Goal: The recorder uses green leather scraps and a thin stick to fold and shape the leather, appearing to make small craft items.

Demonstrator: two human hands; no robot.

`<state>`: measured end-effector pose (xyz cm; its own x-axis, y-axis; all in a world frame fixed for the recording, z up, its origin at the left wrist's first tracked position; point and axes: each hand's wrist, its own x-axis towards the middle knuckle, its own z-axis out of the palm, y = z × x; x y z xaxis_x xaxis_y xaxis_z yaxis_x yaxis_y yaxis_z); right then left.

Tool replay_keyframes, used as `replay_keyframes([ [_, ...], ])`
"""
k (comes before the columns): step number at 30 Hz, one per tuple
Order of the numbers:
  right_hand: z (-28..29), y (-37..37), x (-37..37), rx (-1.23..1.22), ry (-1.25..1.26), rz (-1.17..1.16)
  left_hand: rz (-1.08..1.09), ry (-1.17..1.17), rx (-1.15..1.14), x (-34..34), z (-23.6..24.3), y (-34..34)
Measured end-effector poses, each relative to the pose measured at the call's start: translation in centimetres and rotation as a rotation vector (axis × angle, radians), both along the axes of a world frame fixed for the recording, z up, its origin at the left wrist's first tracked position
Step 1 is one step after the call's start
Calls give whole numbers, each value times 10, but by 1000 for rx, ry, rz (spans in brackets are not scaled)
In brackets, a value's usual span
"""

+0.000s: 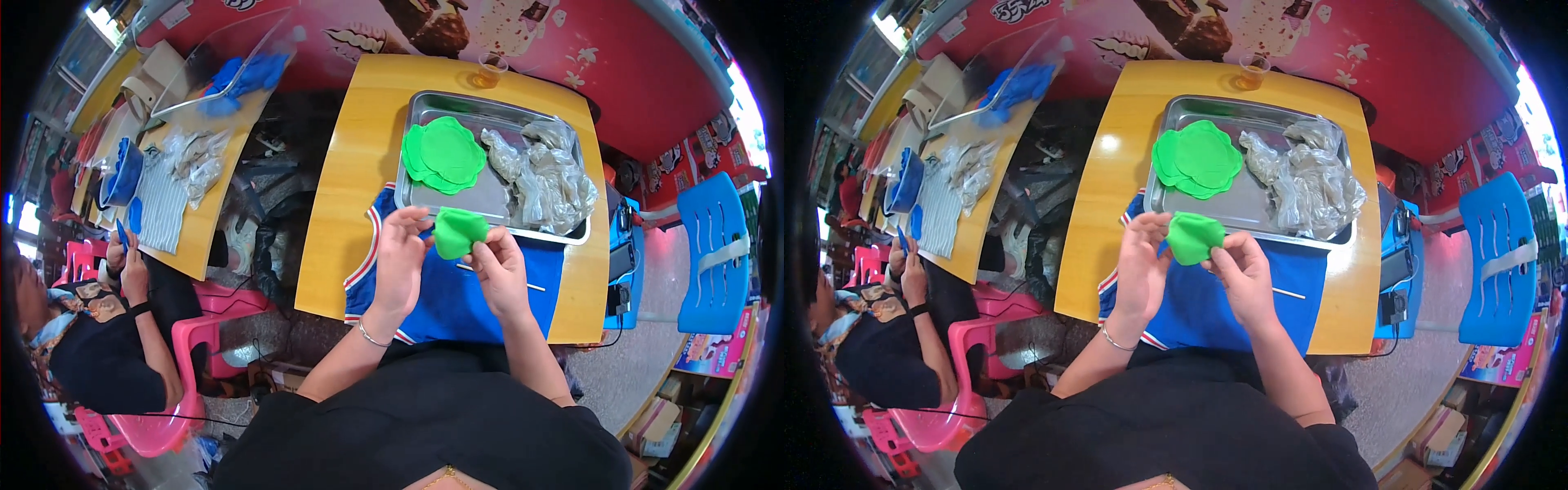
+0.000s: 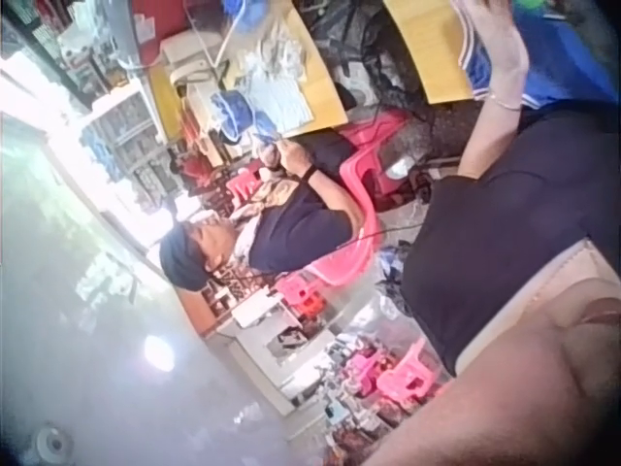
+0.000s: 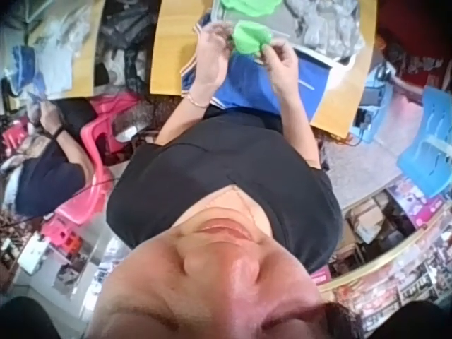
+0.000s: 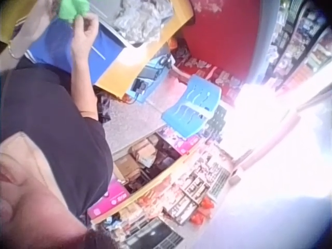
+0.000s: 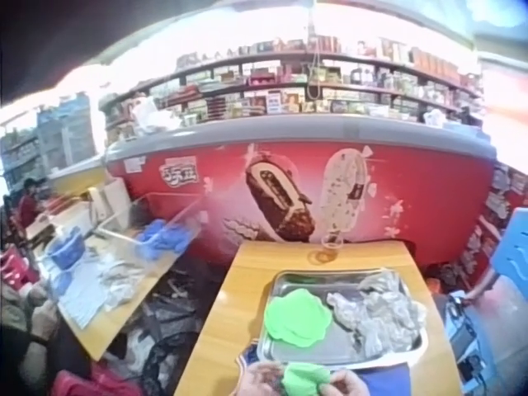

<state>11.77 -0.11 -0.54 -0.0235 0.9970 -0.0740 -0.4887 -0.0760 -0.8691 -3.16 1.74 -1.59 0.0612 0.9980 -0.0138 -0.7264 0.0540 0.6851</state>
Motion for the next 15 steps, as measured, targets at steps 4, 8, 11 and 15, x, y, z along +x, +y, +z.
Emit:
replay_keyframes([
  [4, 2, -8, -3, -134, 262, -28, -247, 182, -9, 17, -4, -16],
  [8, -2, -14, 13, 7, -340, 33, -46, 13, -36, 23, -4, -10],
  [11, -3, -19, 46, 277, -1268, -80, -55, 154, 45, 5, 6, -4],
  [15, -17, -26, 76, 349, -1465, -46, -112, 182, 13, -8, 13, -1],
])
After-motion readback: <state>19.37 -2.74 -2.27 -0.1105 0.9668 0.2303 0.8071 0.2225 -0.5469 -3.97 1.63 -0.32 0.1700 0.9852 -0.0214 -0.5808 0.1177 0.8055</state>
